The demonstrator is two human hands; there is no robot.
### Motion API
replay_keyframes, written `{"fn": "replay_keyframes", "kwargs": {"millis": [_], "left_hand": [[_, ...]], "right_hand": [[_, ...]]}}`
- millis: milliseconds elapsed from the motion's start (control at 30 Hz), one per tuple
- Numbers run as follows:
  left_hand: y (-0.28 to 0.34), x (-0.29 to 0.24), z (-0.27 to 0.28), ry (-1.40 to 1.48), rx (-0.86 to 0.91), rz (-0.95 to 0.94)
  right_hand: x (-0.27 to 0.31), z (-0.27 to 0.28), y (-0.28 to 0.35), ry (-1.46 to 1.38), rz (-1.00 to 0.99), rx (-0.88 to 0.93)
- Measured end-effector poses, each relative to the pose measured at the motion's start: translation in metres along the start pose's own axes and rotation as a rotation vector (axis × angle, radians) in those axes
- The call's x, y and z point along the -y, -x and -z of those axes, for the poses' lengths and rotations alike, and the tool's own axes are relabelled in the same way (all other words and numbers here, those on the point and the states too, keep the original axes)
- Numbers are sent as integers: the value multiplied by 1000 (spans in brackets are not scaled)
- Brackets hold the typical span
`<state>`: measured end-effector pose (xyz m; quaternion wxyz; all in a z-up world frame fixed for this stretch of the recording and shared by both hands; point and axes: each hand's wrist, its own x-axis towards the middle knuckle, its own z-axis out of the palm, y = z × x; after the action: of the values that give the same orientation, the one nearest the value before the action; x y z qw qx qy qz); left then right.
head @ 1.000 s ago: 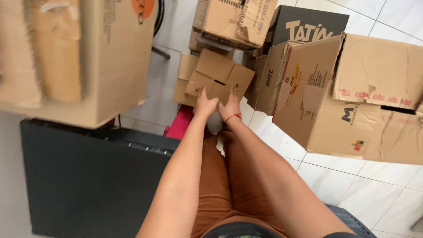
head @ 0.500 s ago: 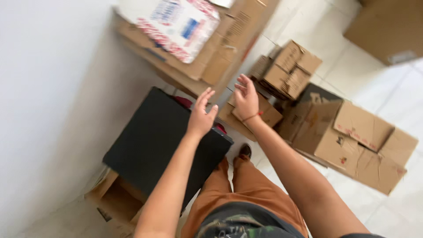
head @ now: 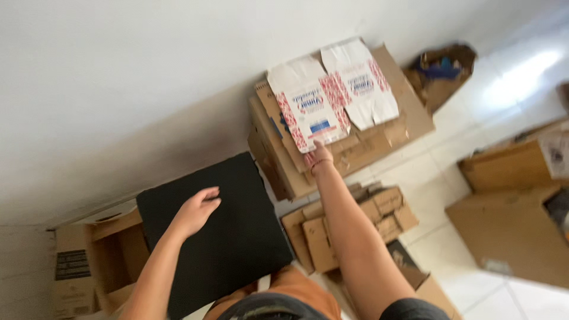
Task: The person folds several cardboard boxes by hand, tucking in the flaps to assemble them and then placing them in a pile.
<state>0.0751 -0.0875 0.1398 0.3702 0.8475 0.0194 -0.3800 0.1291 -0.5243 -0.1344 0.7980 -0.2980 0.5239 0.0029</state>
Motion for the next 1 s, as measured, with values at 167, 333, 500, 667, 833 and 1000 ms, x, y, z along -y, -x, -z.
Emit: {"fn": "replay_keyframes", "kwargs": {"millis": [167,333,500,667,833,1000], "left_hand": [[29,-16,-5,103,-50,-9],[61,-68,-17,61,-52,-64],[33,-54,-47,-381,-457,-645],[40,-42,-74,-658,-793,-865],[85,17,-78,-575,-822,-777],[110,103,-60,69,-570,-521]], "right_hand": [[36,-32,44,-101,81,-67],[47,-39,83,102,529,-118],[25,-31,258,458,758,86],[-44,-32,377,661,857,344],[-87,-65,465,1086,858,428],[-154,-81,449,1235,902,838]]}}
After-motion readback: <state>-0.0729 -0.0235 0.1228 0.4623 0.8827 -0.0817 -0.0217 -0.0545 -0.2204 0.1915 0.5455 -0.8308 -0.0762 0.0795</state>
